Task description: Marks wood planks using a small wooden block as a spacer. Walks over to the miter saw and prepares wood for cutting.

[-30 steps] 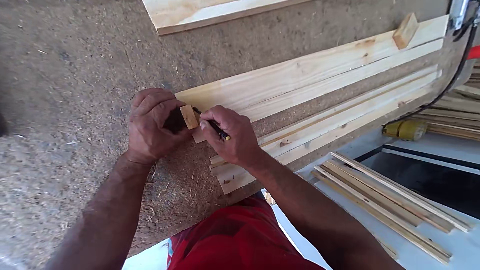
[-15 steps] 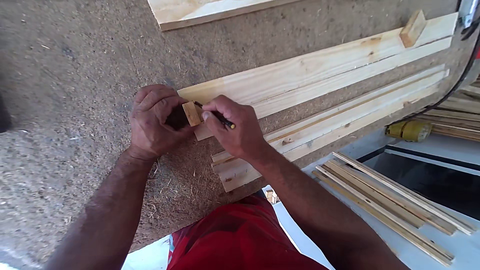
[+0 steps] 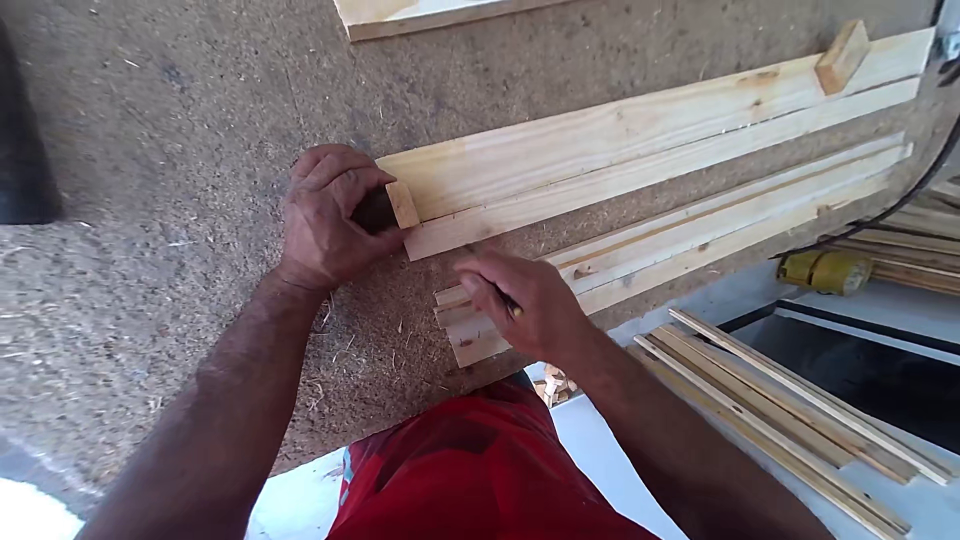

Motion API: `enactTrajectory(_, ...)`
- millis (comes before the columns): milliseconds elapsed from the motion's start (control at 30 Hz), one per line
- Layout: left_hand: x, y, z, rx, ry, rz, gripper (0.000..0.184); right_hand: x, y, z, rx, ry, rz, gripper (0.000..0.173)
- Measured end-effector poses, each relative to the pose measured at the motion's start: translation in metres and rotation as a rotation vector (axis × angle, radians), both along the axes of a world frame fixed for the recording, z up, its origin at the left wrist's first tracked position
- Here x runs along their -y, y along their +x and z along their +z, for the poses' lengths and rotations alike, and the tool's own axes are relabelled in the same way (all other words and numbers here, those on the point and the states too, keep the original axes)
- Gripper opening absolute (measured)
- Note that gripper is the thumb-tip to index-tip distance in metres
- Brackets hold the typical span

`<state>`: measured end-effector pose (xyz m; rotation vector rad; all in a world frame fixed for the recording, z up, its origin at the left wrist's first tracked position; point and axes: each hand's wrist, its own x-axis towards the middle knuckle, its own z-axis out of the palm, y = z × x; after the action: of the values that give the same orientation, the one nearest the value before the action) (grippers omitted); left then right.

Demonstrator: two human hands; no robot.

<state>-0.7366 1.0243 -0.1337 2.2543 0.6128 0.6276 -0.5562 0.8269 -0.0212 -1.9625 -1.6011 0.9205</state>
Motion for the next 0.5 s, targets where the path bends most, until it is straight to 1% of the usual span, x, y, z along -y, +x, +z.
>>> enactTrajectory(67, 0.0, 0.0, 0.001, -0.005, -0.02, 0.008, 0.05, 0.035, 0.004, -0.011, 0.244, -0.032, 0.098, 0.029)
enactTrajectory(133, 0.003, -0.004, 0.004, 0.004, -0.063, 0.027, 0.052, 0.063, 0.013, -0.027, 0.402, -0.102, 0.155, 0.035)
enactTrajectory(200, 0.013, -0.014, 0.014, 0.012, -0.118, 0.054, 0.056, 0.081, 0.026, -0.04, 0.49, -0.086, 0.164, 0.027)
enactTrajectory(267, 0.036, -0.03, 0.027, 0.003, -0.159, 0.069, 0.057, 0.092, 0.04, -0.04, 0.51, -0.094, 0.186, 0.023)
enactTrajectory(333, 0.071, -0.044, 0.033, -0.003, -0.201, 0.067, 0.056, 0.104, 0.053, -0.037, 0.523, -0.095, 0.189, 0.025)
enactTrajectory(433, 0.132, -0.049, 0.028, -0.026, -0.277, 0.084, 0.056, 0.122, 0.077, -0.036, 0.547, -0.096, 0.184, 0.026)
enactTrajectory(500, 0.166, -0.047, 0.02, -0.014, -0.287, 0.111, 0.057, 0.131, 0.086, -0.036, 0.55, -0.119, 0.171, 0.026)
